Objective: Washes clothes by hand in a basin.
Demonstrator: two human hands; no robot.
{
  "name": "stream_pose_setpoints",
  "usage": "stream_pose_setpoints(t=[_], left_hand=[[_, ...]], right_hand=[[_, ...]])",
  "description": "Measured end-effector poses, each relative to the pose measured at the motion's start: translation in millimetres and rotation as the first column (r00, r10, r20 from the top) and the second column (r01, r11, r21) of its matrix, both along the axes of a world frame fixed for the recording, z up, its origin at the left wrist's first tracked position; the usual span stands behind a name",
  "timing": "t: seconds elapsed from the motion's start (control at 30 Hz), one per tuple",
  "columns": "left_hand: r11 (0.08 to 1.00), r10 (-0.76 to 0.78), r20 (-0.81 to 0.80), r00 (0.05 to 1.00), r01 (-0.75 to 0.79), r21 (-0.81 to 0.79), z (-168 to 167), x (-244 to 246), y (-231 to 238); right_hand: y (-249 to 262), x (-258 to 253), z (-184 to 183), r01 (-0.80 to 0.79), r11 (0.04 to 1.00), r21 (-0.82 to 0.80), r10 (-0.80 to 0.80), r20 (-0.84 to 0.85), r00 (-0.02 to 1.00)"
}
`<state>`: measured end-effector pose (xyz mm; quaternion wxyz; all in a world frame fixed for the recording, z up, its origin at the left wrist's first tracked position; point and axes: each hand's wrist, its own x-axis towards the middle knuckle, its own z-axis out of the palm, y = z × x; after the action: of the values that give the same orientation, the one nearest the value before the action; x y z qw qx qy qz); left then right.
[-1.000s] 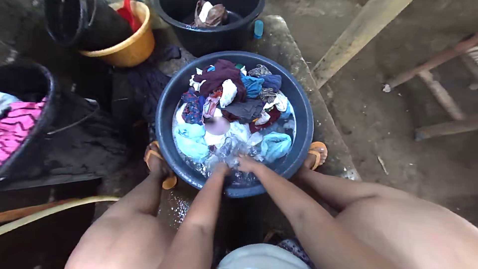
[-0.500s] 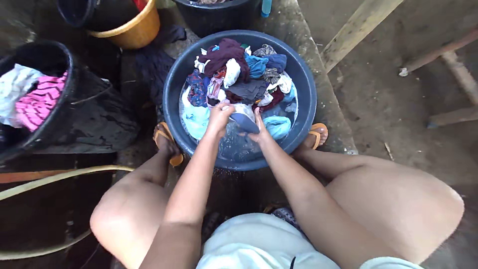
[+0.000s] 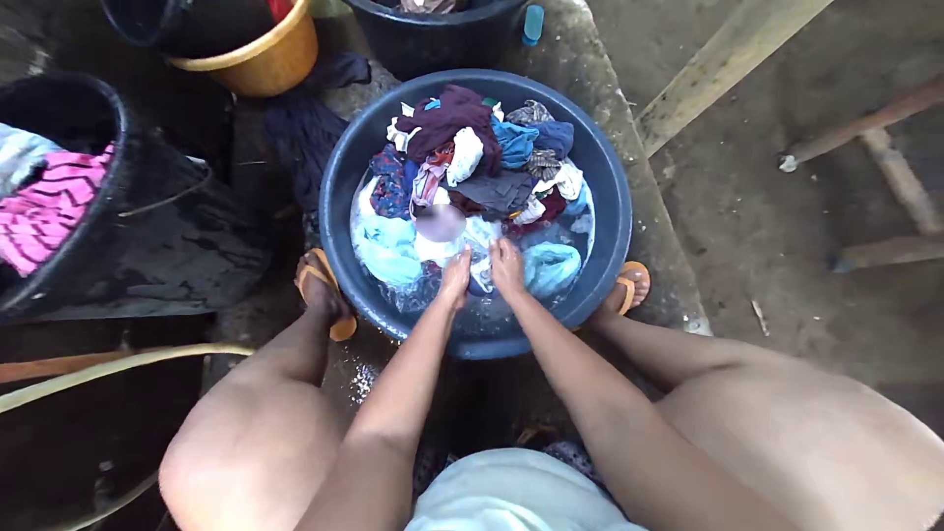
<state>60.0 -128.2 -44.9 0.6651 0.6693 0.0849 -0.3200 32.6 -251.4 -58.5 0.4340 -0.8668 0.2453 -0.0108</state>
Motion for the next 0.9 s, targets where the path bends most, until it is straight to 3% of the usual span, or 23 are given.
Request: stream_pose_setpoints(t=[0.1,0.2,0.3,0.37,0.43,0.53,0.6,0.67,0.73,0.83,0.9], left_hand=[[0.918,-0.327,0.074,0.942,0.298,0.263,-34,19,20],[0.645,-0.612,-0.093,0.786,0.563,0.517,-55,22,25],[0.39,-0.676,-0.302,0.672,0.674,0.627,-46,9,18],[0.342,-0.671,-0.322,0.668,0.664,0.665,-40,3,18],[0.416,-0.656,-0.251,0.712,0.618,0.667,-36,8,20],[0.744,-0.511,-0.077,0.856,0.485,0.459,-4,20,6],[0.903,-0.366,0.02,0.93,0.35,0.248,35,20,-17],[0.965,-0.261,0.112,0.959,0.258,0.036,82,18,-36],[0.971,-0.173,0.163,0.971,0.195,-0.136,125,18,-48],[0.95,-0.075,0.184,0.98,0.126,-0.287,155,22,-50],[0.948,-0.052,0.19,0.98,0.109,-0.299,148,20,-40]], right_hand=[[-7,-9,-29,-0.027,0.999,-0.045,0.016,-0.24,0.971],[8,-14,-49,-0.258,0.961,-0.099,0.18,-0.484,0.856],[5,-7,-48,-0.438,0.898,0.044,0.354,-0.662,0.661],[-4,0,-41,-0.5,0.851,0.162,0.449,-0.72,0.529],[-16,12,-33,-0.471,0.861,0.19,0.454,-0.704,0.546],[-33,16,-11,-0.243,0.949,0.202,0.311,-0.465,0.829],[-40,7,1,-0.046,0.928,0.369,0.15,-0.259,0.954],[-41,-10,9,0.163,0.746,0.645,-0.067,-0.171,0.983],[-38,-23,14,0.218,0.457,0.863,-0.263,-0.103,0.959],[-35,-25,30,-0.009,0.094,0.996,-0.405,0.047,0.913],[-35,-21,54,-0.095,0.015,0.995,-0.471,0.091,0.877]])
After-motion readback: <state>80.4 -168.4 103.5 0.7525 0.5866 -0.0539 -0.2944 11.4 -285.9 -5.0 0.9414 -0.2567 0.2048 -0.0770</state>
